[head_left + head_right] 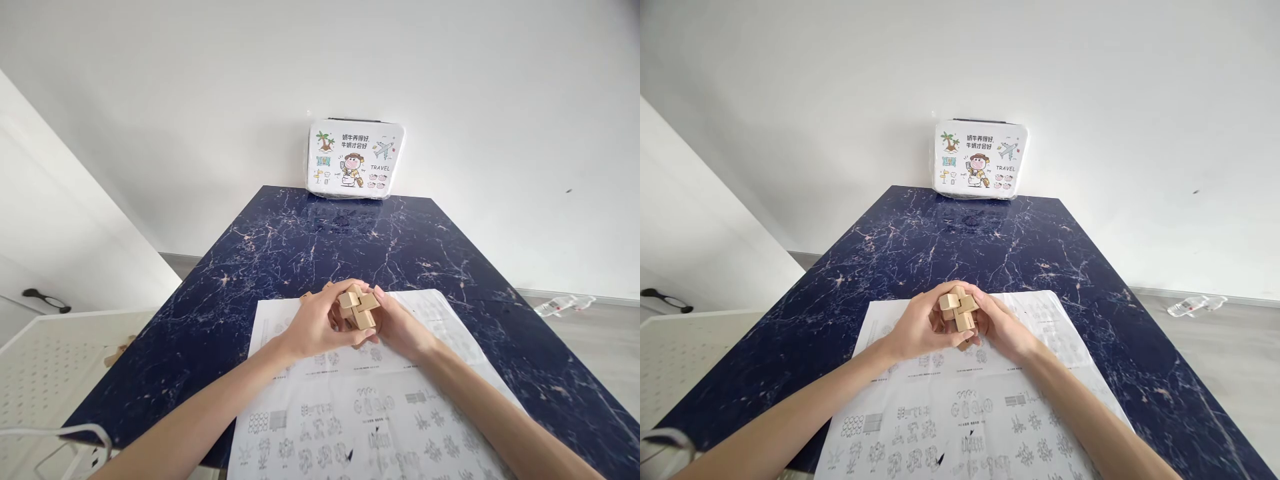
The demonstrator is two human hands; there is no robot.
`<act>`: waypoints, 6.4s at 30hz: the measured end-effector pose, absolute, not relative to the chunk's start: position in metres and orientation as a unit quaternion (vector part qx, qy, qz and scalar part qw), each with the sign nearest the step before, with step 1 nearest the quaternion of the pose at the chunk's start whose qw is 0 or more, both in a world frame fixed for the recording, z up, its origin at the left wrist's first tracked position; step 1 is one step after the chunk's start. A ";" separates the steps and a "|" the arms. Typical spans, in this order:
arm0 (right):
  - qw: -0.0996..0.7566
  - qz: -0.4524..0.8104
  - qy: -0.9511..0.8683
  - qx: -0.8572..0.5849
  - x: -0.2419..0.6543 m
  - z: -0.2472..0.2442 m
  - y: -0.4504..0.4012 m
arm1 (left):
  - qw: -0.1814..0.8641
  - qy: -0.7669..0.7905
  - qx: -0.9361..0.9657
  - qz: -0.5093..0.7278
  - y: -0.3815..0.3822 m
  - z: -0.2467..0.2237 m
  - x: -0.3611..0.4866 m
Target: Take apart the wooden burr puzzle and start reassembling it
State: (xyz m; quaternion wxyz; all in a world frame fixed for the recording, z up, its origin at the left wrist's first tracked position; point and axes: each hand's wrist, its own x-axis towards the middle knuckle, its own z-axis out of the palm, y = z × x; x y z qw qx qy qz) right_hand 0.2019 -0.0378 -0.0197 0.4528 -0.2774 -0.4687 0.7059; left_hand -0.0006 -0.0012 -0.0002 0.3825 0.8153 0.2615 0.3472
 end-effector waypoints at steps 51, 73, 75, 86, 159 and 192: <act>0.476 0.692 -0.450 -0.303 0.197 -0.016 -0.039 | 0.395 0.269 0.801 0.361 -0.002 0.002 0.000; 0.456 0.703 -0.465 -0.287 0.201 -0.021 -0.037 | 0.373 0.275 0.810 0.359 -0.002 -0.002 0.001; 0.456 0.701 -0.465 -0.290 0.201 -0.021 -0.037 | 0.375 0.275 0.811 0.354 -0.002 -0.003 0.000; 0.437 0.730 -0.478 -0.217 0.203 -0.020 -0.038 | 0.460 0.221 0.794 0.330 -0.006 0.008 0.000; 0.505 0.648 -0.475 -0.315 0.195 -0.011 -0.041 | 0.469 0.247 0.766 0.364 0.003 0.016 -0.007; 0.536 0.458 -0.559 -0.436 0.186 -0.004 -0.048 | 0.460 0.324 0.763 0.319 0.005 0.021 -0.006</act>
